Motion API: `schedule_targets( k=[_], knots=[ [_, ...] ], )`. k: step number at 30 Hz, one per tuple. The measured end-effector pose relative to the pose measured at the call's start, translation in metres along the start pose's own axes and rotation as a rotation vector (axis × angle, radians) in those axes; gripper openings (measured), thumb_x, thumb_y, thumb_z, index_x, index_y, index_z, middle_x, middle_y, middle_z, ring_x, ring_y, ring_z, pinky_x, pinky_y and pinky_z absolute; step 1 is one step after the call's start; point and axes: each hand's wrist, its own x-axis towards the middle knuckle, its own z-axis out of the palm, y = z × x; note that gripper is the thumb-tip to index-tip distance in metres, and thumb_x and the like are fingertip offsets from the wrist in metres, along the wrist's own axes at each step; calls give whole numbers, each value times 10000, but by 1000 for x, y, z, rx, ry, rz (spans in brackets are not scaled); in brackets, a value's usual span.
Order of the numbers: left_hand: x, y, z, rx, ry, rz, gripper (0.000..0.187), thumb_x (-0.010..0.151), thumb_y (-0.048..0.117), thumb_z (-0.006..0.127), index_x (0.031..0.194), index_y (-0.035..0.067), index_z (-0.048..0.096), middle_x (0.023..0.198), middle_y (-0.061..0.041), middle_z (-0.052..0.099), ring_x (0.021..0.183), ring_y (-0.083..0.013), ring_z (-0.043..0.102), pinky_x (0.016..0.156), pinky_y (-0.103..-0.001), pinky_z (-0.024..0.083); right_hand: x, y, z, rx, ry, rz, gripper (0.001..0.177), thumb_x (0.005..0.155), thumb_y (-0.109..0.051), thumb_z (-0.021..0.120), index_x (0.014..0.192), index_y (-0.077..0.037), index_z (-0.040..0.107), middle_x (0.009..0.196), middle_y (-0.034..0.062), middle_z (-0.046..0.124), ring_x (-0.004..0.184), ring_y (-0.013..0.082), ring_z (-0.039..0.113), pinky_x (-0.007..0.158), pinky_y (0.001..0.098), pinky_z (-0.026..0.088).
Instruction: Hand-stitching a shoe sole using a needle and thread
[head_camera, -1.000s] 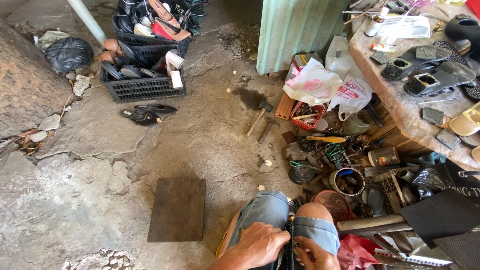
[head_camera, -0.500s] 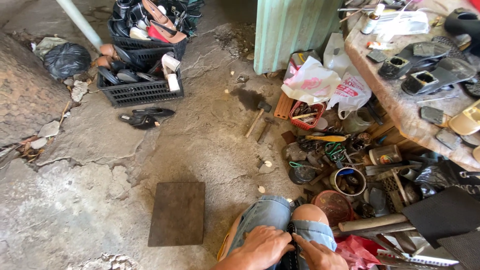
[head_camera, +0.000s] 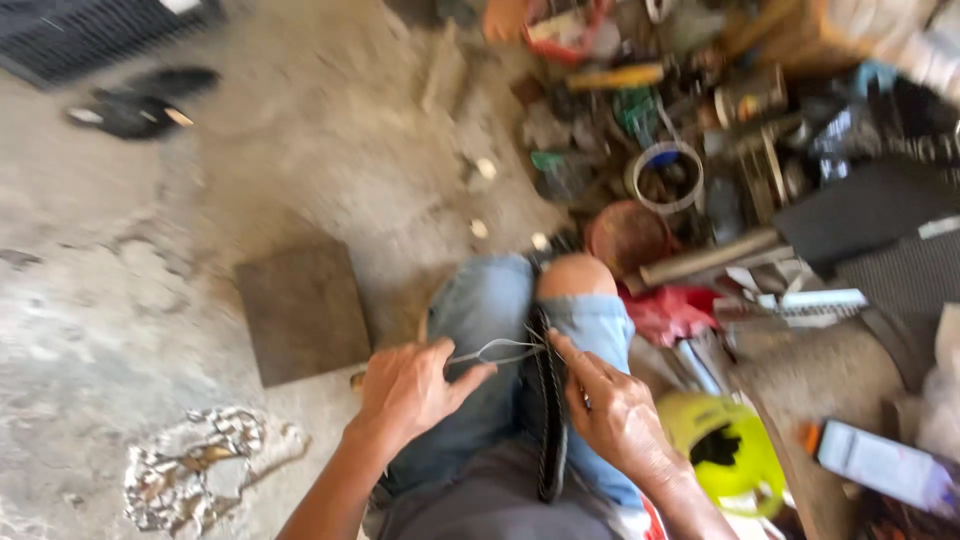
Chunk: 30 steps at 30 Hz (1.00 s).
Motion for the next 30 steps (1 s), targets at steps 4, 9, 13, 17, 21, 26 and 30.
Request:
schedule_targets(
  k=[4,9,13,17,21,26,30],
  knots=[
    [13,19,6,-238,-57,29,524,941,648,636,777,154,573,655,-120,701,674,-411,681,566,-530,467,-39,1,5,1,-33,222,662,880,-118,592,1523,-223,472,793,152,786,505,344,690,522,478,508],
    [18,22,-2,-682,-69,163,315,1037,318,612,788,128,579,559,-52,569,460,-180,487,505,-383,376,-43,-22,-15,325,-185,659,552,947,-377,561,1486,-259,539,728,-24,721,598,133,657,652,293,523],
    [19,39,6,-621,67,250,153,997,261,644,947,134,712,662,-63,737,494,-240,671,483,-414,460,-28,-32,-12,410,-132,556,661,941,-486,529,1523,-176,490,737,-29,598,570,96,522,588,276,448],
    [20,56,29,-345,21,155,137,979,303,603,964,183,669,824,-96,759,745,-407,711,604,-557,505,6,-51,-14,262,-274,652,655,923,-445,559,1536,-236,465,659,33,617,610,259,603,635,390,465],
    [9,58,15,-433,-60,261,95,986,167,572,895,135,572,744,-113,751,664,-391,728,564,-542,514,8,-45,-5,141,-308,730,599,943,-461,462,1503,-252,512,1146,209,749,1134,458,646,885,504,510],
    [-15,51,30,-408,193,415,203,1004,187,604,818,119,562,708,-54,598,532,-320,620,440,-464,466,-3,-31,10,173,-237,664,540,965,-395,484,1462,-197,556,1094,216,764,1052,422,697,830,460,516],
    [-14,53,28,-289,488,491,348,999,207,677,687,155,531,609,-17,534,486,-220,566,429,-362,426,-5,-27,15,171,-205,595,539,974,-383,483,1447,-141,567,1095,214,770,1025,412,712,840,450,519]
  ],
)
